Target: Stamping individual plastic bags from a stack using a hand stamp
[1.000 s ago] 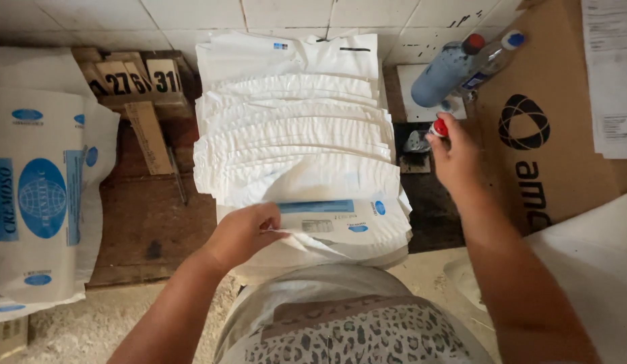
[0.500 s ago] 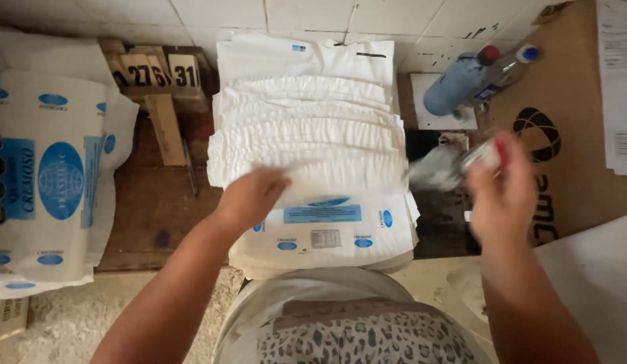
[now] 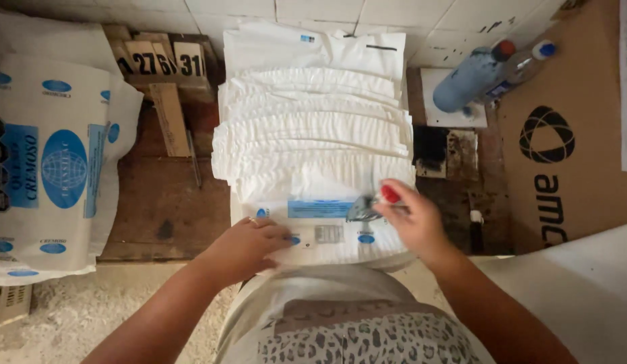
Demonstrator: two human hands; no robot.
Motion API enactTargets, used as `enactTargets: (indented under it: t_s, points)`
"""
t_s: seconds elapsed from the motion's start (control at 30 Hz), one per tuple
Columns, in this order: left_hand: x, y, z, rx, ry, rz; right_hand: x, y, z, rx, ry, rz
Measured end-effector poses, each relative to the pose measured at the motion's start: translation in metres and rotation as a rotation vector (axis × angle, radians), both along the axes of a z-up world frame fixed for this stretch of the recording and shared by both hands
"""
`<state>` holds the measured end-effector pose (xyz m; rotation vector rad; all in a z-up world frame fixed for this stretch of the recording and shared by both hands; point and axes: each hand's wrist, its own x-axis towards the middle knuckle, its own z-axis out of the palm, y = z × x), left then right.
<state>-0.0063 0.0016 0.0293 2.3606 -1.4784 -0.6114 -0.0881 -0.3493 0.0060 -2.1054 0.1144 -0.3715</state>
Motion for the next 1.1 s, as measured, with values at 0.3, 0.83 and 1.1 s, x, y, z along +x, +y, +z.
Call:
enactTargets:
  t_s: [0.3,0.83,1.1]
  points:
    - [0.015,-0.001,-0.018,-0.240,0.124,0.446,-0.013,-0.019,0.087,0.209,-0.119,-0.243]
    - [0.060,-0.052,-0.025,-0.620,-0.653,0.831,-0.020,0.005,-0.044,-0.399,-0.316,0.130]
    - [-0.008,-0.016,0.004,-0.068,-0.004,0.026,0.020,-0.014,-0.005,0.119,0.081,0.023]
